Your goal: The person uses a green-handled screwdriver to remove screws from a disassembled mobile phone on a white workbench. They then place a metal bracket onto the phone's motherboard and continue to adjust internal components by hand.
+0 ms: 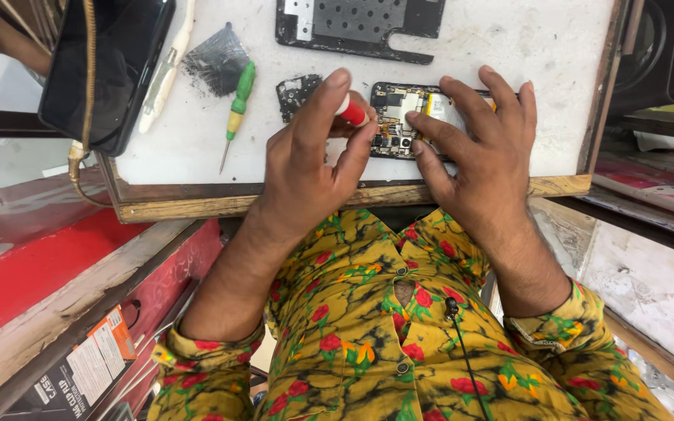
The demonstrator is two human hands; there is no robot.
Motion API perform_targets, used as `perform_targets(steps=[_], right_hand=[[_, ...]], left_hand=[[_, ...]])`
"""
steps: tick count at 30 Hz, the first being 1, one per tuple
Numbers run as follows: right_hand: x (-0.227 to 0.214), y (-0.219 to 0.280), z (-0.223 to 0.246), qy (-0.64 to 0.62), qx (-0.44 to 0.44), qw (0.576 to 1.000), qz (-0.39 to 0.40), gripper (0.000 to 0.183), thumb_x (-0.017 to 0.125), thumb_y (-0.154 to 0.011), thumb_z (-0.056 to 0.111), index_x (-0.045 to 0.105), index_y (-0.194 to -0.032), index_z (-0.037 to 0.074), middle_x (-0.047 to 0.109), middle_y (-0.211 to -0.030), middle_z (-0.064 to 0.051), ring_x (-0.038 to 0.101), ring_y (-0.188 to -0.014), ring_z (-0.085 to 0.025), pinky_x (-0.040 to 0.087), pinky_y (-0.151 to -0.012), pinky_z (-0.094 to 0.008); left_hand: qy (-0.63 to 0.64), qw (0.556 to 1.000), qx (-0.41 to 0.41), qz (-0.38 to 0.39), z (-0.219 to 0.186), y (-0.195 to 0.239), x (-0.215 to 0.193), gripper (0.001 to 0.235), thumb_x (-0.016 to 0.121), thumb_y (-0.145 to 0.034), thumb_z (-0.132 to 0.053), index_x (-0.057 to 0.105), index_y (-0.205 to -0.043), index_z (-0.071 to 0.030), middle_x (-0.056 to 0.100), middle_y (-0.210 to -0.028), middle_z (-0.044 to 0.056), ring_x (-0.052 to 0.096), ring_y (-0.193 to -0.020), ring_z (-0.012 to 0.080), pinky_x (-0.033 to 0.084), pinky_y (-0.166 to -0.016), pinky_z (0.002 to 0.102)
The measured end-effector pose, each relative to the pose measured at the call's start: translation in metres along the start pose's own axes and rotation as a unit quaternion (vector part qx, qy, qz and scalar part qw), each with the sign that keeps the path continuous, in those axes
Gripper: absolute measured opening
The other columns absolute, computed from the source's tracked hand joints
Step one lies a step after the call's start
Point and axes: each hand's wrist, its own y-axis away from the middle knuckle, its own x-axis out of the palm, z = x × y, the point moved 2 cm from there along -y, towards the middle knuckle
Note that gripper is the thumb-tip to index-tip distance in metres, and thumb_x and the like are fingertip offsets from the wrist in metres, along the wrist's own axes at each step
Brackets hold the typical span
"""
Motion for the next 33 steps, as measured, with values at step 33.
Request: perform_targets(steps=[33], right_hand=[[0.004, 0.000, -0.005, 0.004, -0.004, 1.000, -0.008, 0.028, 0.083, -0.097, 0.023, 0.076, -0.124, 0.020, 0.058, -0.152, -0.007, 0.042, -0.150, -0.038, 0.020, -0.126, -0.069]], left_hand=[[0.001, 0.988, 0.072, 0.138, -0.010, -0.029, 0.001, 0.057, 0.071, -0.088, 0.012, 0.059, -0.135, -0.018, 0.060, -0.120, 0.011, 0.059, -0.122, 0.0339, 0.053, -0.106, 0.045]])
